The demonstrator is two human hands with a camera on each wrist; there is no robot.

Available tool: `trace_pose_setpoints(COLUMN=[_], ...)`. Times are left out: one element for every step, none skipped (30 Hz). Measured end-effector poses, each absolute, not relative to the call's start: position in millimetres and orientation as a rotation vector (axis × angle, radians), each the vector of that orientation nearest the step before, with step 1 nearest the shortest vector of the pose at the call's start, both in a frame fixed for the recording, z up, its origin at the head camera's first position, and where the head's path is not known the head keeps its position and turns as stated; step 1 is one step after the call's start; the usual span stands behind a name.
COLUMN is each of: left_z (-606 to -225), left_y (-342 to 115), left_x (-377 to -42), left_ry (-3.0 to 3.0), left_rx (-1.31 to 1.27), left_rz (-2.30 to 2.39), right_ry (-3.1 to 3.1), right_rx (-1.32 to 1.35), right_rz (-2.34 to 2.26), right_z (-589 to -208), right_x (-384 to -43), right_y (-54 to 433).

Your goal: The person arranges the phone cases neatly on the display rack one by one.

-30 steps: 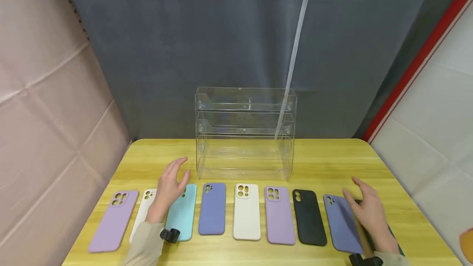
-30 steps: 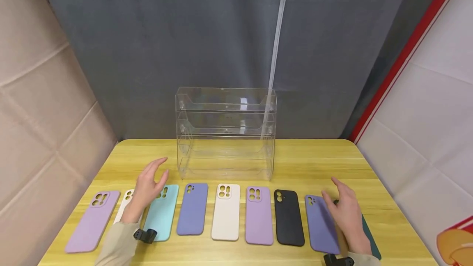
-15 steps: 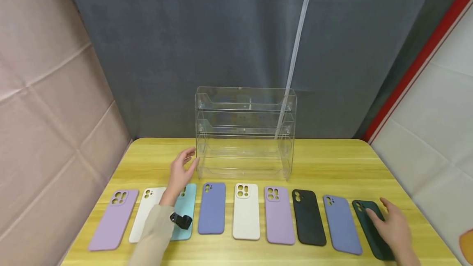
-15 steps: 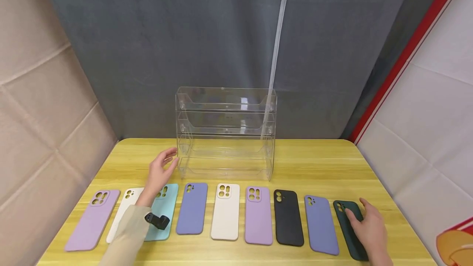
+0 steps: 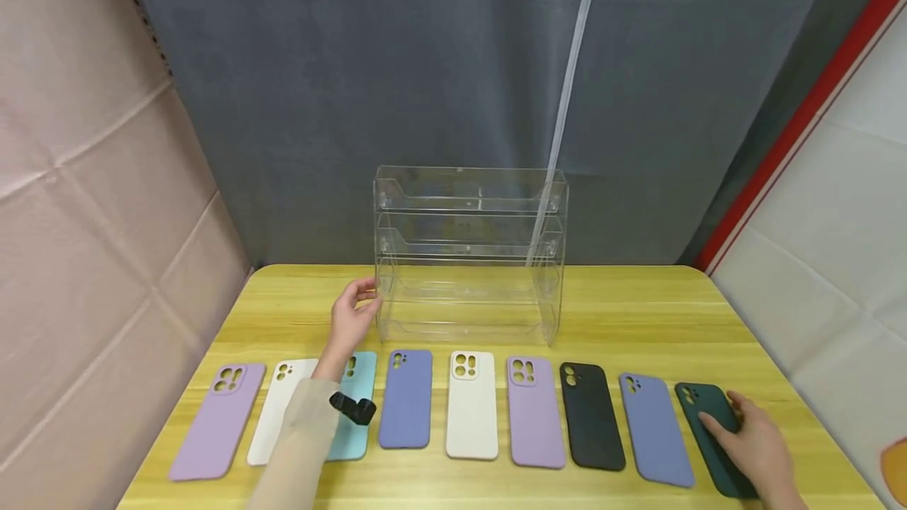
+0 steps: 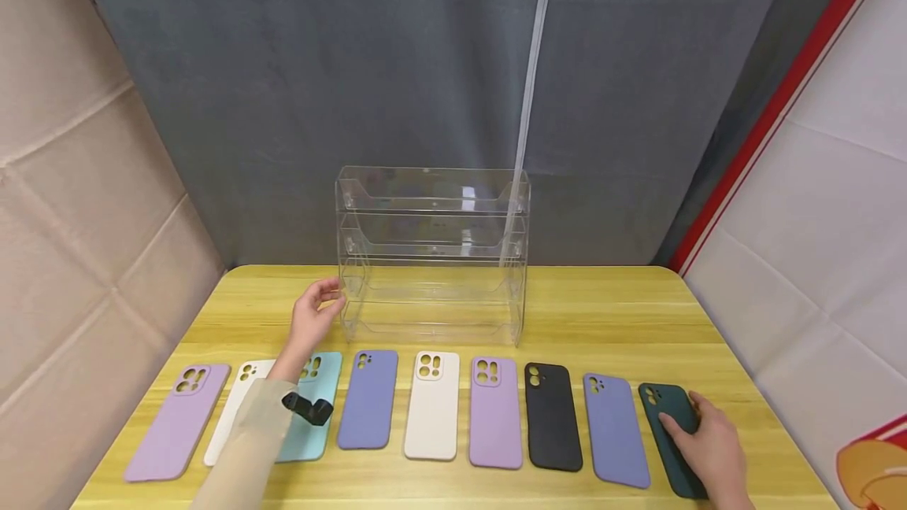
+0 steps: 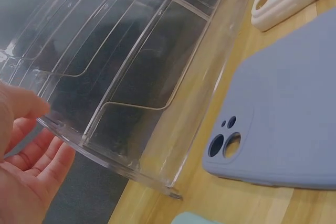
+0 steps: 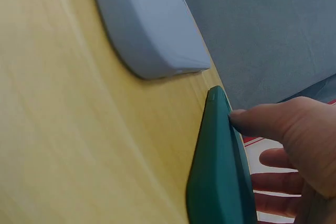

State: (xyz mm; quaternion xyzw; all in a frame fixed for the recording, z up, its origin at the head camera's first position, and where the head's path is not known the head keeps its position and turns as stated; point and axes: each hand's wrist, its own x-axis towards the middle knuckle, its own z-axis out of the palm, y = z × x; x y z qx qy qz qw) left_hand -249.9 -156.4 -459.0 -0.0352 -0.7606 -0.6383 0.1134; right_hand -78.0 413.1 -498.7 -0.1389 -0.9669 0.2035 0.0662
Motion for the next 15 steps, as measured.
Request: trace_pose_setpoints(left_z=[-459.9,-460.7,-461.1,-461.2,-461.1,-460.9,-460.9,-460.9,-460.7,-460.7,-460.7,-460.9,-461.0,-461.1,-461.2], left_y=[-156.1,-155.9,-155.7,-155.4,-155.2,-155.1,-155.1,-155.2,-155.2,-155.3,-155.5,-155.8,-155.8,-155.7,-155.6], left_x=[-250.9,-251.6,-252.1,-252.4,-252.7,-252.7,-253.1,-253.5,-253.7,-254.0,-254.0,-254.1,-254.2,-254.2,-254.0], left_ry=[-2.233,-2.242,-2.243,-2.245,-2.25,-2.26,-2.265,-2.272,-2.273,-2.284,-2.292,-2.298,-2.299,-2.301,-2.302], left_rx=[-0.093,-0.084,-0.078,-0.073,-0.066,-0.062,-0.056,-0.05,-0.043,-0.04,-0.036,-0.034,-0.032,-0.033,-0.036], left_rz=[-1.87,-1.859,-1.849,-1.837,-1.823,-1.804,-1.794,-1.785,-1.785,-1.778,-1.775,-1.773,-1.777,-1.777,-1.774], right_ry=[-2.927,-2.934,-2.94,-2.943,-2.945,-2.944,-2.943,-2.945,-2.946,-2.946,-2.948,-2.952,-2.953,-2.952,-2.95], right_rx=[-0.424,-0.429,-0.436,-0.441,-0.443,-0.441,-0.438,-0.435,-0.432,-0.428,-0.427,-0.428,-0.426,-0.424,-0.424], right_rz=[0.613,0.612,0.609,0.606,0.606,0.604,0.601,0.598,0.595,0.591,0.588,0.582,0.573,0.567,0.558], right_z=[-498.3,-498.1,-497.8,-497.7,-497.6,-497.6,-497.6,-497.5,-497.5,-497.6,-497.5,-497.5,-497.8,-498.1,-498.6], right_x=[-78.1,-78.1,-78.3,-78.5,-78.6,-78.6,-78.6,-78.9,-79.2,-79.4,-79.8,-80.3,-80.7,-81.0,-81.5], right_y=[412.8,412.5,412.0,411.6,410.9,410.4,409.8,409.4,409.0,408.6,408.3,408.1,408.0,408.0,407.9])
